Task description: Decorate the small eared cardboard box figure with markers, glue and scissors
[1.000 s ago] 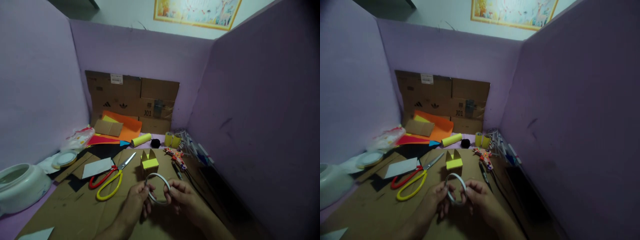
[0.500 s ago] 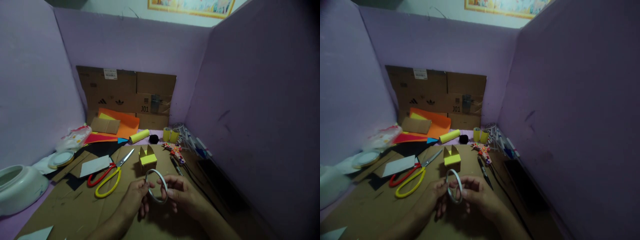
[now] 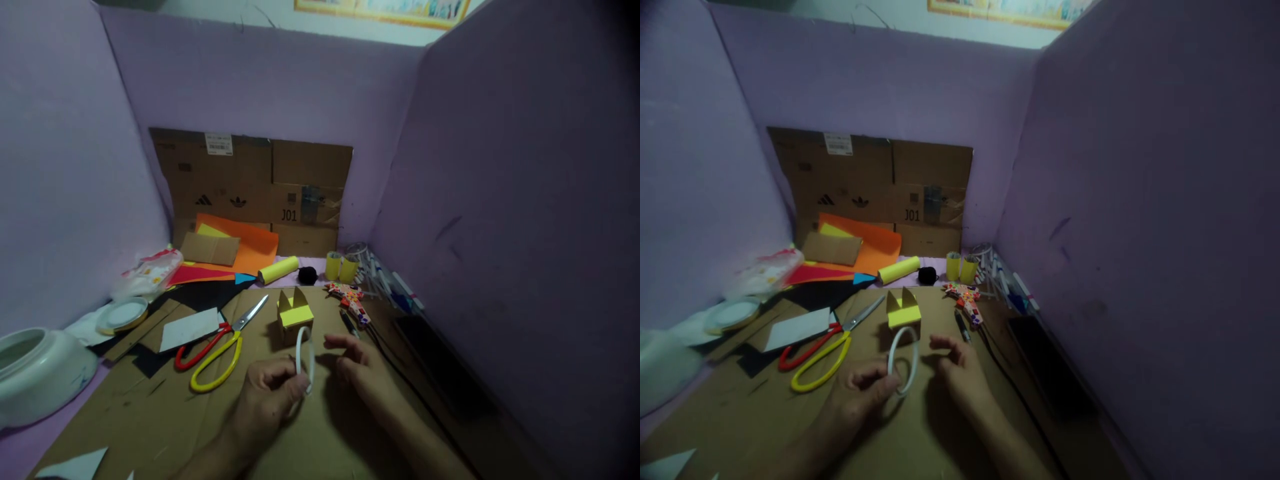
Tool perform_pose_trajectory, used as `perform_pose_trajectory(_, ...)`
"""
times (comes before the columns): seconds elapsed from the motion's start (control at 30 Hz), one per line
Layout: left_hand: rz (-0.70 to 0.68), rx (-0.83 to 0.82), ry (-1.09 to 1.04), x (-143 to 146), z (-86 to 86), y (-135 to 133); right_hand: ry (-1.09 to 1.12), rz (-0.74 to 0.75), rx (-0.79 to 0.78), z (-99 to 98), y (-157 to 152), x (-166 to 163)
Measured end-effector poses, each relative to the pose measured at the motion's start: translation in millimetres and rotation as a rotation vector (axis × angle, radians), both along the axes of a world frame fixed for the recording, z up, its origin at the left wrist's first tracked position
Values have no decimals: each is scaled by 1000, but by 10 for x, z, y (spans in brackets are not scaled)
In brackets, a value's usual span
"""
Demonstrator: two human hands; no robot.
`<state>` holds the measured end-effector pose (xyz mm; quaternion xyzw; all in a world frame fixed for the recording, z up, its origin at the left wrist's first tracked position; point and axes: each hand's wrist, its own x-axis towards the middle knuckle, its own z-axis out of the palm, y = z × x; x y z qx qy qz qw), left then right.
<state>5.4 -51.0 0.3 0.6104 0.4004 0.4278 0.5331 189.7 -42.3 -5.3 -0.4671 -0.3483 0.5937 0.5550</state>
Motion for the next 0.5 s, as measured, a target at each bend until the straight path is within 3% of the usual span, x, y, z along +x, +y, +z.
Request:
perform_pose_trajectory(0.13,-48,224,65,8,17,-31,-53,-68,105,57,-74,-28)
perform_pose_trajectory(0.33,-156,348,110,19,-11,-64,10,195,77,83,-178,-106)
perform_pose_trajectory(0.5,-212,357,155,5,-16,-82,113,279,-7,51,-194,-142)
